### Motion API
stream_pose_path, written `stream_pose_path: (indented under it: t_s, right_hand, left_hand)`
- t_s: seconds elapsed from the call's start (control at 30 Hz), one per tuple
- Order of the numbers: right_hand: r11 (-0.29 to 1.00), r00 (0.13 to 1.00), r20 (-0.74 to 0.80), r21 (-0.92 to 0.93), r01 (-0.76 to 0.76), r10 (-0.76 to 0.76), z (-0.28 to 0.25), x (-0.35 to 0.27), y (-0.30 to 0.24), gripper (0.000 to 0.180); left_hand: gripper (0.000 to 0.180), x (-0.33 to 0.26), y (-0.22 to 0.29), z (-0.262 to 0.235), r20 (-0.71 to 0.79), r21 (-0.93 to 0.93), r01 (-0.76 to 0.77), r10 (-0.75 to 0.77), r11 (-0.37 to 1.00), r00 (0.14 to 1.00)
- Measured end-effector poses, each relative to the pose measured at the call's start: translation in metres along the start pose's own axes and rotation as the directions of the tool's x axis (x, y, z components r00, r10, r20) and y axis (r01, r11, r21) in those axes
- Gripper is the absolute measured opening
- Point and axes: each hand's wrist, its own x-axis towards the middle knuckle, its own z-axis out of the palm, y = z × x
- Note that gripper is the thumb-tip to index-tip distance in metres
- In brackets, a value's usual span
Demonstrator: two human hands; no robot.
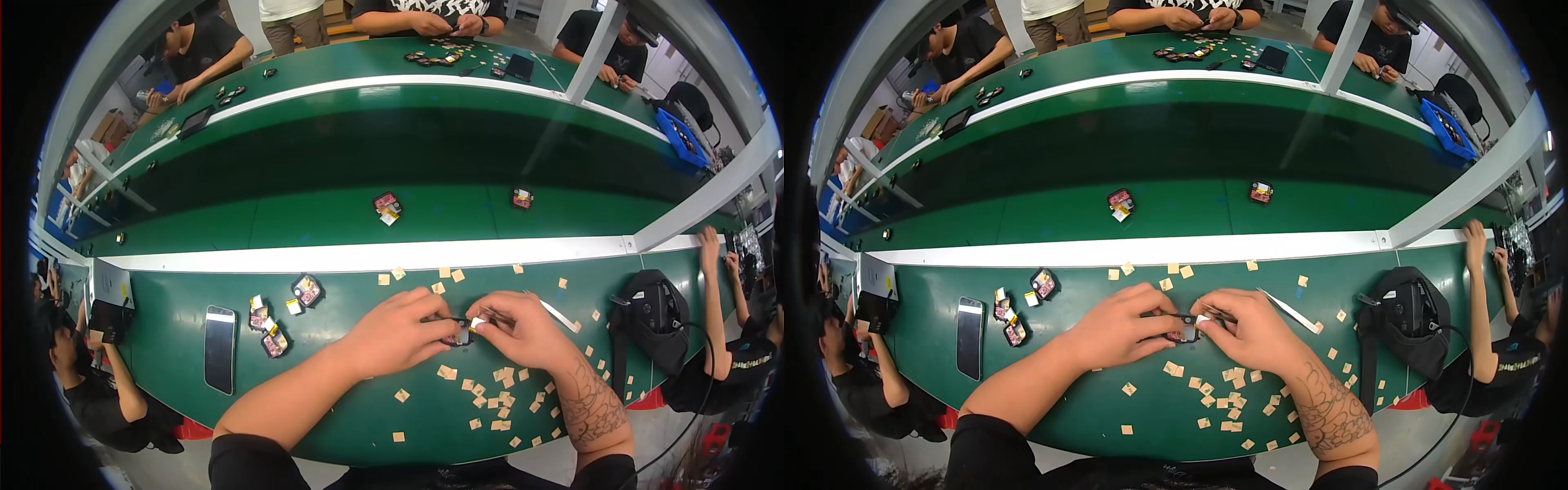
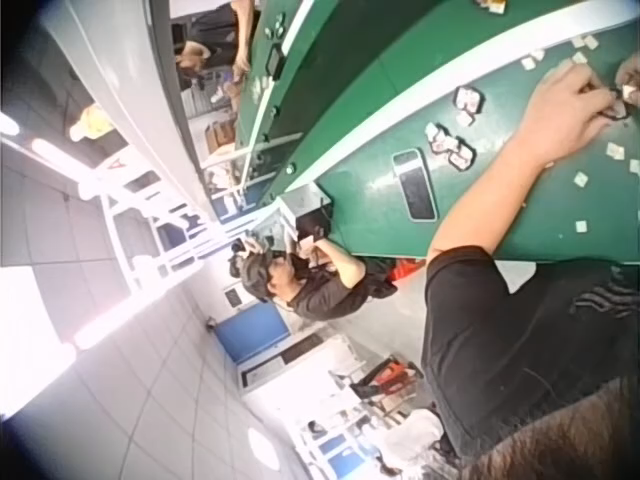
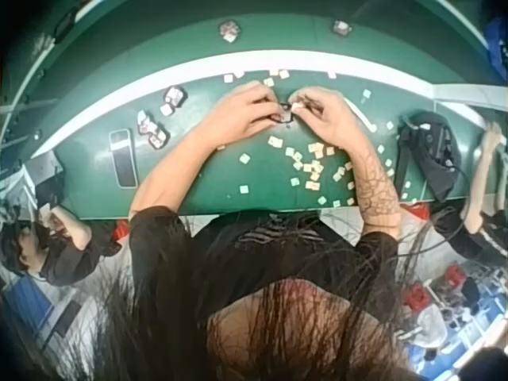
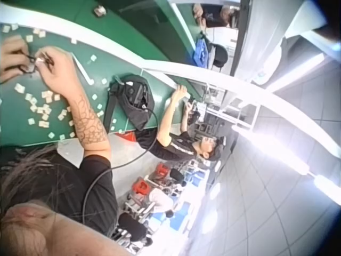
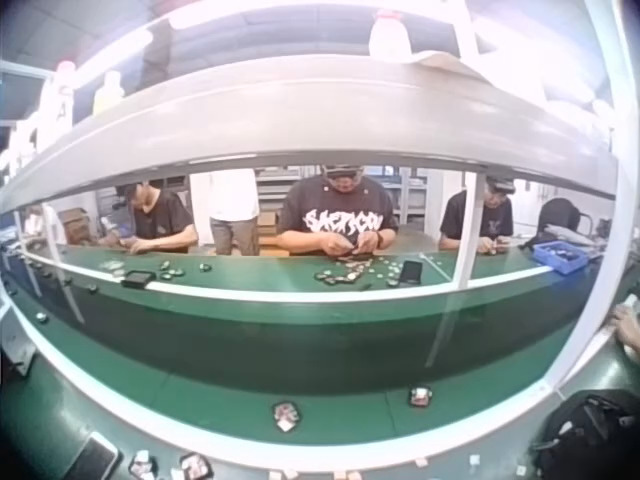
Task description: Assembling small electronic components by applying adhesive pads to circuit boards and logging production data in a notebook.
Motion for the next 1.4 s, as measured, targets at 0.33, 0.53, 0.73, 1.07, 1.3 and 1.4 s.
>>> stream_pose_path:
  t_s: [0.33, 0.53, 0.73, 1.07, 1.3, 1.4]
  right_hand:
    - [0.999, 0.995, 0.093, -0.036, -0.031, 0.035, -0.013, 0.0, -0.008, 0.02]
    - [0.977, 0.997, 0.022, -0.199, 0.077, -0.074, -0.003, -0.004, -0.009, 0.022]
    - [0.971, 0.996, -0.06, -0.232, 0.05, -0.065, 0.017, -0.007, -0.017, 0.022]
    - [0.989, 0.995, -0.098, -0.147, 0.009, -0.024, 0.023, -0.005, -0.014, 0.023]
    - [0.994, 0.993, -0.093, -0.068, -0.083, 0.076, 0.021, -0.006, -0.01, 0.024]
    - [0.992, 0.991, -0.09, -0.077, -0.101, 0.094, 0.021, -0.005, -0.013, 0.024]
  left_hand:
    - [0.02, -0.001, 0.006, -0.001, 0.001, 0.166, -0.025, 0.025, 0.986, 1.0]
    - [0.017, -0.001, 0.008, 0.002, -0.003, 0.299, -0.071, 0.075, 0.952, 0.997]
    - [0.017, -0.002, 0.009, 0.004, 0.015, 0.338, -0.067, 0.066, 0.939, 0.998]
    - [0.026, -0.003, 0.007, 0.008, -0.027, 0.232, -0.017, 0.024, 0.973, 0.999]
    - [0.027, -0.003, 0.008, 0.007, -0.036, 0.186, -0.007, 0.014, 0.983, 0.999]
    - [0.027, -0.004, 0.009, 0.008, -0.044, 0.187, -0.001, 0.009, 0.982, 0.999]
